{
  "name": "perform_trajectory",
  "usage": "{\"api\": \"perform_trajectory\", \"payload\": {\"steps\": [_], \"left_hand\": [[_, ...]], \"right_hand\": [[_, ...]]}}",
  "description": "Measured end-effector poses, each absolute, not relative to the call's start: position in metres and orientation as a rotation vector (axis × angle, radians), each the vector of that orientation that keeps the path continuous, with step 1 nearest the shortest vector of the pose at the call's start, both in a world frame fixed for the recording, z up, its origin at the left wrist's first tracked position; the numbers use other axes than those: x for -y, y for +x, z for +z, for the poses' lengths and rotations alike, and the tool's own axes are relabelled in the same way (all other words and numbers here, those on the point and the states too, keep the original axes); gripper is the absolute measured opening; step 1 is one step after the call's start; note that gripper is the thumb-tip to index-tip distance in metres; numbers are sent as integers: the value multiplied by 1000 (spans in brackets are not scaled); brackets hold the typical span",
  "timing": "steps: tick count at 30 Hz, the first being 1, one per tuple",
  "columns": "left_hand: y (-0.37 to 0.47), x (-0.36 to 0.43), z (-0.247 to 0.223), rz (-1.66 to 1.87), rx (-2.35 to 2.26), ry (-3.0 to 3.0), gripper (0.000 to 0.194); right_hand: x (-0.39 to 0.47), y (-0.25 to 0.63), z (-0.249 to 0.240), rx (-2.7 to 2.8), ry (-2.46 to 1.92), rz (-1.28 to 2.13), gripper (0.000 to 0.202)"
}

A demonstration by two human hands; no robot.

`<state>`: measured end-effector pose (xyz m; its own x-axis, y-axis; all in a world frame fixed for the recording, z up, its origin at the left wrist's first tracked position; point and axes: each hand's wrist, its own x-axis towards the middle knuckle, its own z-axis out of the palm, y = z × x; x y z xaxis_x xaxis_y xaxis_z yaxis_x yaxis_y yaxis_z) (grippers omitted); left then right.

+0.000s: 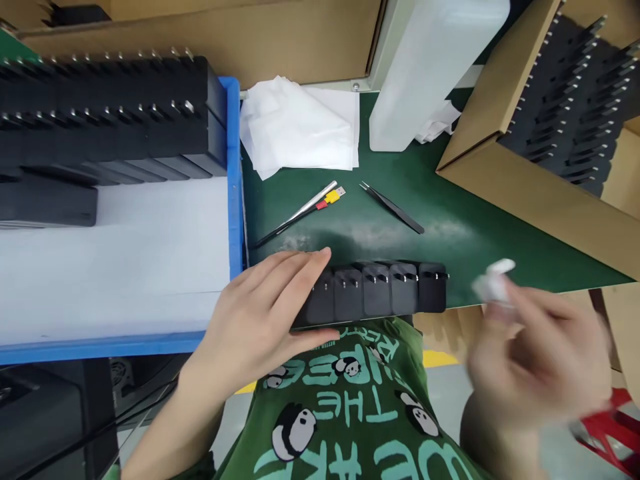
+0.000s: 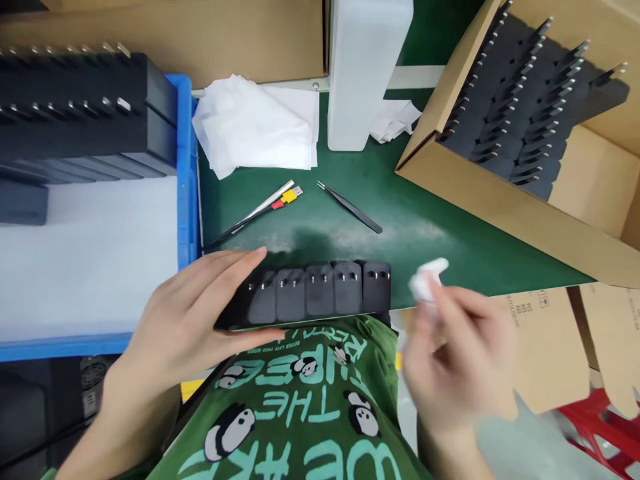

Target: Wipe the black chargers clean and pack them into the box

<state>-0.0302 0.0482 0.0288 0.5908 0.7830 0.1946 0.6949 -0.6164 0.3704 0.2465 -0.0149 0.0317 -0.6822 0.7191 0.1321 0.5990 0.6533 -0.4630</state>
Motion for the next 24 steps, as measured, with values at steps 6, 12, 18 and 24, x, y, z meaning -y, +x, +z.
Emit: {"api": "perform_trajectory", "payload": {"steps": [6, 12, 18, 24], "left_hand": [[-30, -47, 22, 439, -1287, 2530, 73], [-16, -44, 28, 413, -1331, 2671, 84], [-9, -48, 12, 512, -1292, 2764, 56], [-23, -42, 20, 1200, -1391, 1162, 59]], "right_hand": [[4, 209, 20, 2480, -990, 656, 27], [18, 231, 31, 2070, -807, 942, 28], [25, 274, 20, 1029, -1336, 916, 16], [7, 299, 32, 749, -1392, 961, 16]]}}
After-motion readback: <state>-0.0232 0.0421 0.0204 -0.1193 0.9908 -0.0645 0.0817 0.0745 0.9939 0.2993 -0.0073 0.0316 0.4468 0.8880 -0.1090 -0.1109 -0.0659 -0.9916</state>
